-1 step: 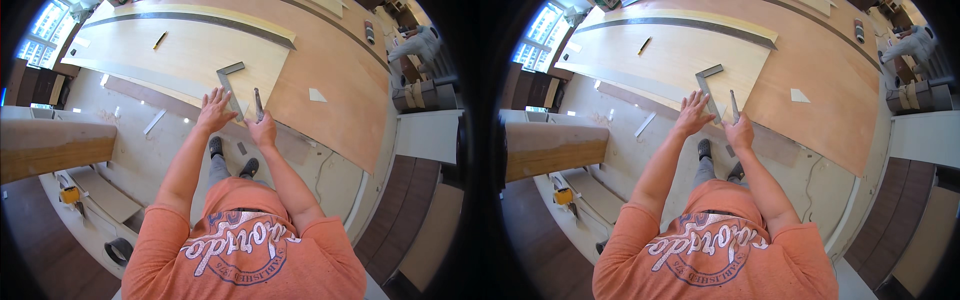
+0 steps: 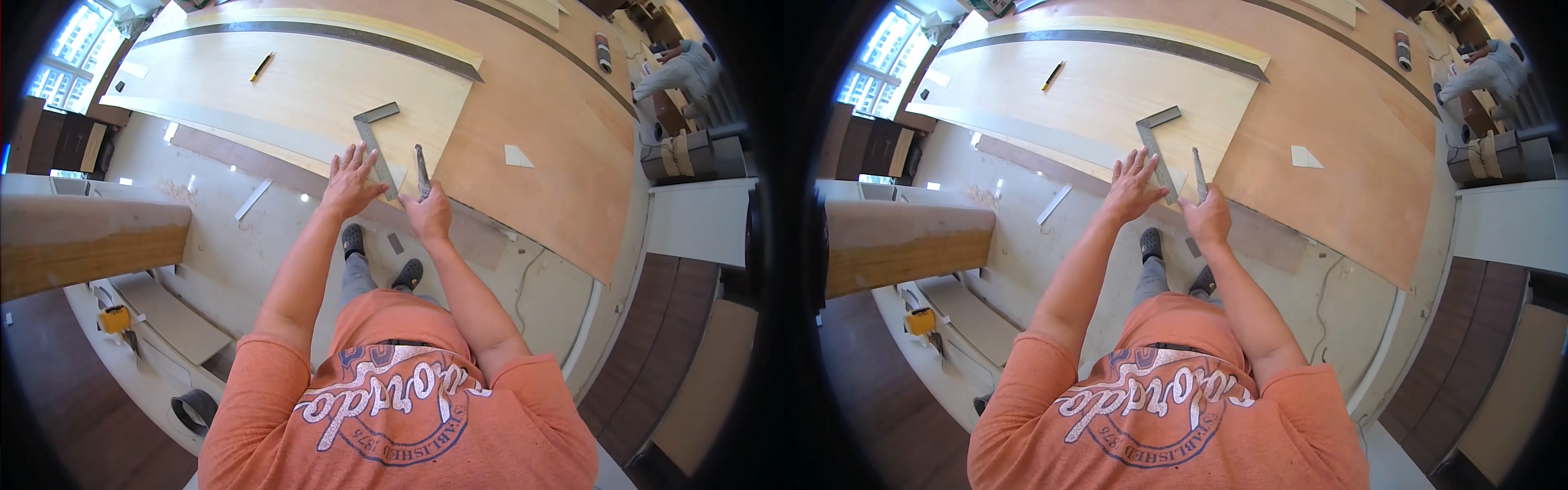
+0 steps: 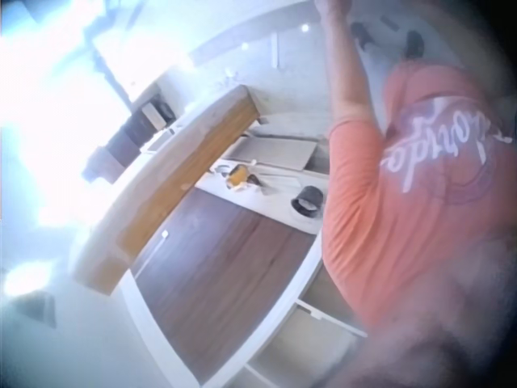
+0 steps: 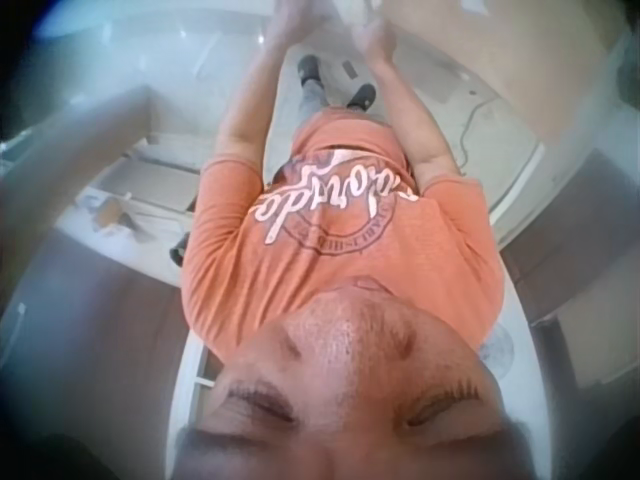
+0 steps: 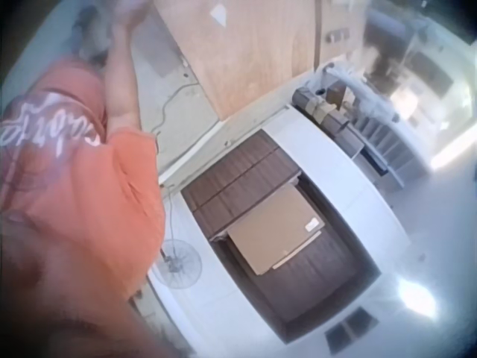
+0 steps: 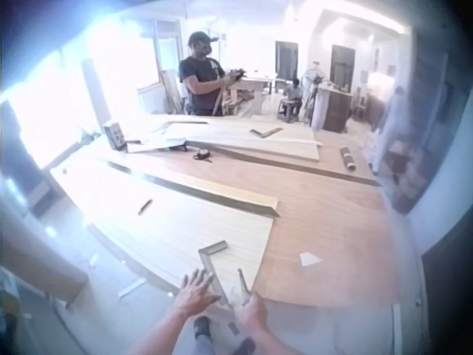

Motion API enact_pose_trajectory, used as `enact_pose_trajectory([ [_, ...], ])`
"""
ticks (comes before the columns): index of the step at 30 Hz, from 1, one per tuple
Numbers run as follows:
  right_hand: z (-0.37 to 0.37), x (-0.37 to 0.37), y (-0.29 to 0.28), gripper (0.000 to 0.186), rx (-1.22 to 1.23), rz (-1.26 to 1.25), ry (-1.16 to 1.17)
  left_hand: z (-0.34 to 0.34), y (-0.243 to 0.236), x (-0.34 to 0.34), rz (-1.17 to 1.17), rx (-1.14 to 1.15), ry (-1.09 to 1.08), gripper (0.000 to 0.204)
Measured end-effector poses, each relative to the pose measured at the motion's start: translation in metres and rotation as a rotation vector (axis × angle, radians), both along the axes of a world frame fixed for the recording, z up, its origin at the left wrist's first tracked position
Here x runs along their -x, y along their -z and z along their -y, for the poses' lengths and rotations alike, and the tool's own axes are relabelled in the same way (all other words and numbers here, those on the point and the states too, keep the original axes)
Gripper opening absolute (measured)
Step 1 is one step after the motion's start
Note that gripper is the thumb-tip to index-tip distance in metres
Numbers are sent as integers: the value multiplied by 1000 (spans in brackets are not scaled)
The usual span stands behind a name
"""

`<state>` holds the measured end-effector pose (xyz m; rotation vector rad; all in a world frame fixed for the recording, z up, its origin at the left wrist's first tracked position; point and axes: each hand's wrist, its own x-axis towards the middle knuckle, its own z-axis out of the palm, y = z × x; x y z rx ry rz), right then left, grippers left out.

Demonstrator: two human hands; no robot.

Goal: The person marks a line on a large wooden panel using a square and a pencil, and then trims the edge of the panel with a utility knife.

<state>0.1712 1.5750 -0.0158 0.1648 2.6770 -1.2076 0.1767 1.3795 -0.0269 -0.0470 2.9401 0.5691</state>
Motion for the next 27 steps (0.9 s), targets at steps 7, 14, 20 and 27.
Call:
enact_pose_trajectory([
  [7, 2, 0, -3, 49, 2, 36, 9, 1, 2, 1, -13, -23, 2, 84],
  [14, 3, 1, 6, 49, 8, -35, 30, 2, 1, 2, 1, -8, 7, 83],
  [20, 0, 4, 7, 48, 31, 42, 44, 1, -1, 3, 6, -14, 15, 84],
  [27, 3, 5, 0, 49, 39, 87, 53, 2, -1, 2, -2, -17, 19, 84],
])
